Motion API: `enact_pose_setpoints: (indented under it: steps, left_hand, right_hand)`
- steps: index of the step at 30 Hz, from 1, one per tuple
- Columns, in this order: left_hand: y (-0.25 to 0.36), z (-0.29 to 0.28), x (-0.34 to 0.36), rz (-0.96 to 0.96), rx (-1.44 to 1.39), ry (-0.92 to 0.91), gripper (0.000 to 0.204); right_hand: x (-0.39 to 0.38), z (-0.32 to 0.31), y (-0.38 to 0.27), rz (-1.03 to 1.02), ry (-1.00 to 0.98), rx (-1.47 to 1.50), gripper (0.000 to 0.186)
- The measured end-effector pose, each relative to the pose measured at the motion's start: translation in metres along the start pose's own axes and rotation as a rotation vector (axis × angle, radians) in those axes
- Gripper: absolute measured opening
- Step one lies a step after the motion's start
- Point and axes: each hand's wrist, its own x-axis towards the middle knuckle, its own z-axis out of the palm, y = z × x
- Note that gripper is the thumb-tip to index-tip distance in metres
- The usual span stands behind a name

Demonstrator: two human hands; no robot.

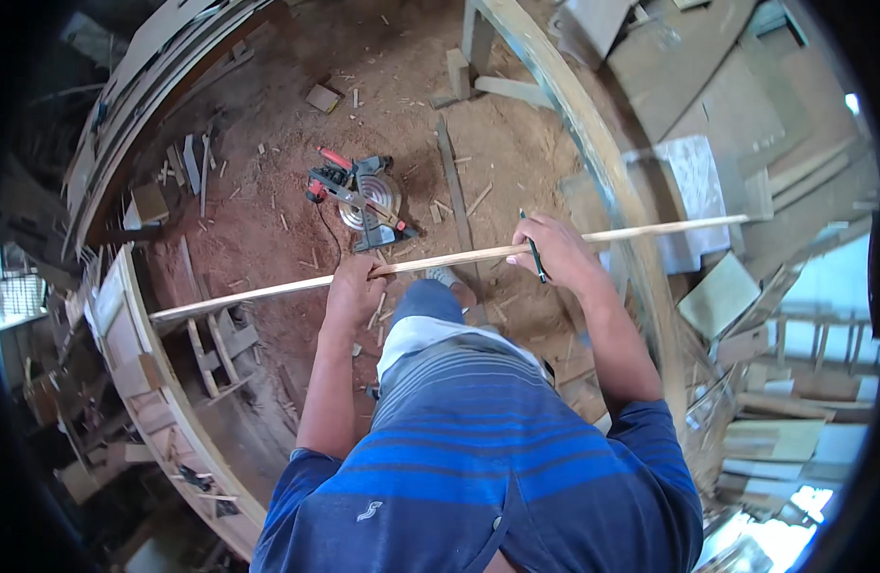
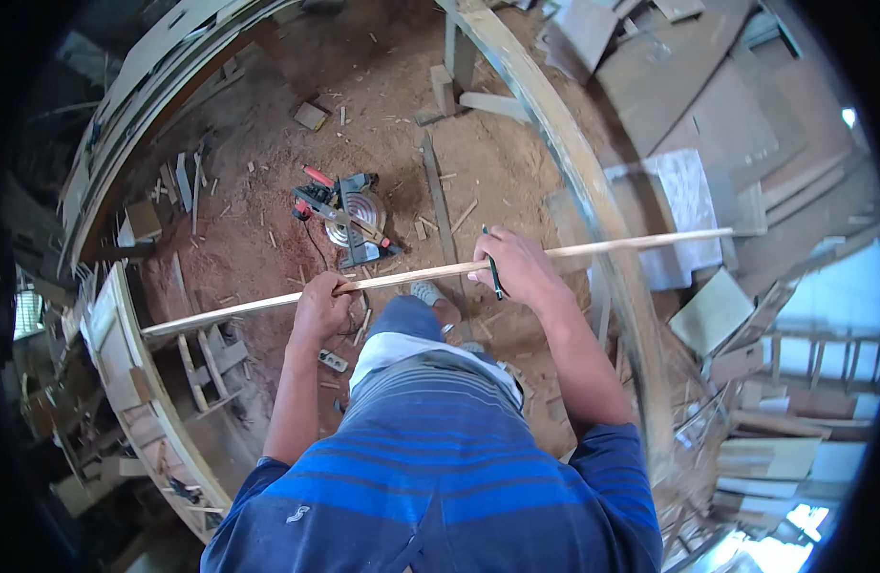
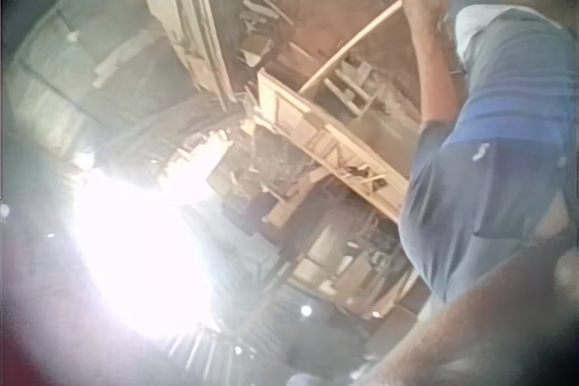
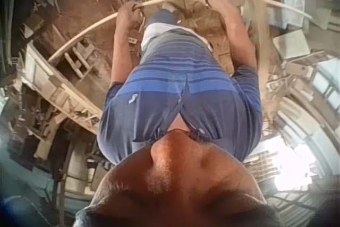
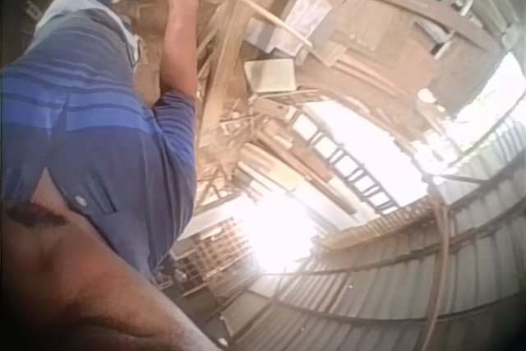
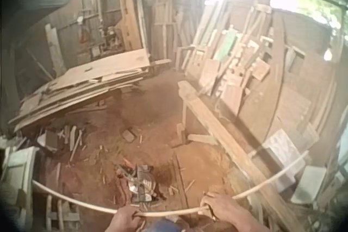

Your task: The person measures and marks wooden trim pieces against a door panel with a pencil, cuts them with a miter saw, and fits the cut pieces onto the door panel.

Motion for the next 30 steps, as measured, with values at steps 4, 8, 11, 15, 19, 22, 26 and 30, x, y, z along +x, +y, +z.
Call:
enact_pose_setpoints:
  steps: [4, 8, 11, 15, 19, 22, 26, 30]
  left_hand:
    - [0.003, -0.002, 0.046, -0.002, -0.102, 0.012, 0.013]
    - [0.049, -0.008, 0.098, 0.002, -0.149, 0.018, 0.020]
    - [0.081, -0.006, 0.134, 0.055, -0.202, -0.128, 0.026]
    - [0.100, 0.010, 0.157, 0.019, -0.249, -0.129, 0.030]
    - [0.110, 0.010, 0.164, -0.066, -0.235, -0.120, 0.037]
    - [0.116, 0.010, 0.165, -0.113, -0.287, -0.089, 0.038]
    - [0.124, 0.016, 0.153, -0.277, -0.415, 0.071, 0.040]
    - [0.115, 0.017, 0.138, -0.364, -0.320, 0.225, 0.034]
  right_hand:
    - [0.042, -0.057, -0.001, -0.026, -0.024, -0.027, 0.031]
    - [0.080, -0.138, 0.011, -0.075, -0.023, -0.107, 0.028]
    - [0.096, -0.212, 0.005, -0.033, -0.091, -0.105, 0.030]
    - [0.125, -0.268, -0.014, -0.063, -0.147, -0.308, 0.034]
    - [0.166, -0.278, -0.006, -0.108, -0.178, -0.329, 0.027]
    - [0.202, -0.272, 0.016, -0.274, -0.156, -0.309, 0.027]
    - [0.246, -0.257, 0.023, -0.581, -0.092, -0.240, 0.028]
    - [0.268, -0.239, 0.006, -0.650, -0.066, -0.253, 0.028]
